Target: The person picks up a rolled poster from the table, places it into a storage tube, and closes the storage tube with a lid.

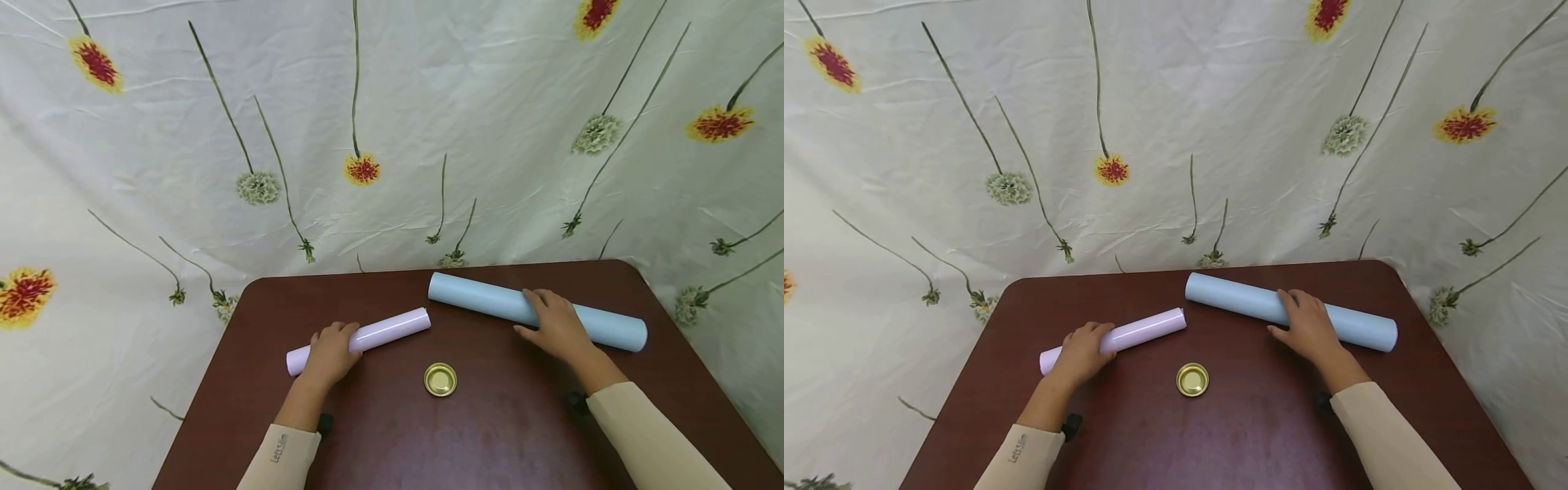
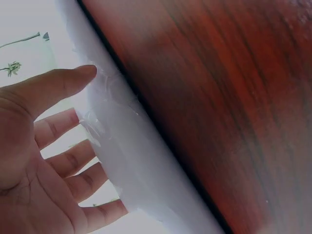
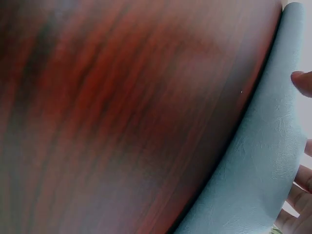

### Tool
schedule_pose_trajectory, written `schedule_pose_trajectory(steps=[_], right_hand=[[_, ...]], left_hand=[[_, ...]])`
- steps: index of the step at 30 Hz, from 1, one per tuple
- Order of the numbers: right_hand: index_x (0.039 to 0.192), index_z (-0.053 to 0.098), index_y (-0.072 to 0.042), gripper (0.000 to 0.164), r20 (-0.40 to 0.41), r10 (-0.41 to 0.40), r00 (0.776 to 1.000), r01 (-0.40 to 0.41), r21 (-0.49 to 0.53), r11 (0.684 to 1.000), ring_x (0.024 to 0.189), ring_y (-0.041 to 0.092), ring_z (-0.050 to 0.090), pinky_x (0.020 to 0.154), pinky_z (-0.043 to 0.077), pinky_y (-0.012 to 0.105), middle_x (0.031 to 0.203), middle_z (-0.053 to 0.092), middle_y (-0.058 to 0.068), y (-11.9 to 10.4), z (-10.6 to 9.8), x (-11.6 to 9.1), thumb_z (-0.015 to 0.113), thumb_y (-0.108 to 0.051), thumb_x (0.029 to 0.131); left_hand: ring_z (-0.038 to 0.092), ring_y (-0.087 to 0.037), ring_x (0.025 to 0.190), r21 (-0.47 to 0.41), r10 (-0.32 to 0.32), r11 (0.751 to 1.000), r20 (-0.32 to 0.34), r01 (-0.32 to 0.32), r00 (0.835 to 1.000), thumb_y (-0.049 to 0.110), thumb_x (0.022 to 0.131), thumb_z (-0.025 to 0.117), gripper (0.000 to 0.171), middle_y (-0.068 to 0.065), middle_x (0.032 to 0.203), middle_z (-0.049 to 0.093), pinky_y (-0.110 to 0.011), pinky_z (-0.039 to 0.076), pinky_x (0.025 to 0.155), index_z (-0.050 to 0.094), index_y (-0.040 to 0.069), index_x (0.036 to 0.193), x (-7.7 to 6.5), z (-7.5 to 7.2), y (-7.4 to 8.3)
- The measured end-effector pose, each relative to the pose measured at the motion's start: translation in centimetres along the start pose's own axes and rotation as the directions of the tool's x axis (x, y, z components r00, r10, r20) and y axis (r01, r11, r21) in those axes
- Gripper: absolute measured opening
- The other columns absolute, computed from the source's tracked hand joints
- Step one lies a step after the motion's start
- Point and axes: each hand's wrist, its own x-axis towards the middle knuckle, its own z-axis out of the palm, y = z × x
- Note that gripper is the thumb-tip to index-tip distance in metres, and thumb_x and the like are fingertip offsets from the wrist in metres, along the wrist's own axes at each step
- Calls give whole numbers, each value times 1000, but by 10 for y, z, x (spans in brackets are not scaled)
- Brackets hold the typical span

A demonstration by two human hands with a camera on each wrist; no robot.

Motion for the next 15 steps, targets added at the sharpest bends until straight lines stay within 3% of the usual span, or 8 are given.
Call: schedule_pose_trajectory(steps=[10,15], right_hand=[[150,43,-1,74,28,45,999,-45,4,999,125,51,50,108,33,67,136,47,33,-2,4,9,77,-29,90],[152,43,-5,78,36,57,998,-57,-5,998,121,49,52,105,35,68,134,46,32,-3,5,9,79,-29,87]], left_hand=[[63,-41,117,14,10,1000,-7,-10,1000,12,84,77,55,-21,128,65,-62,47,92,62,7,136,0,4,-4],[64,-41,116,15,21,1000,-7,-21,1000,12,81,77,57,-21,128,65,-62,48,88,61,7,136,4,8,-5]])
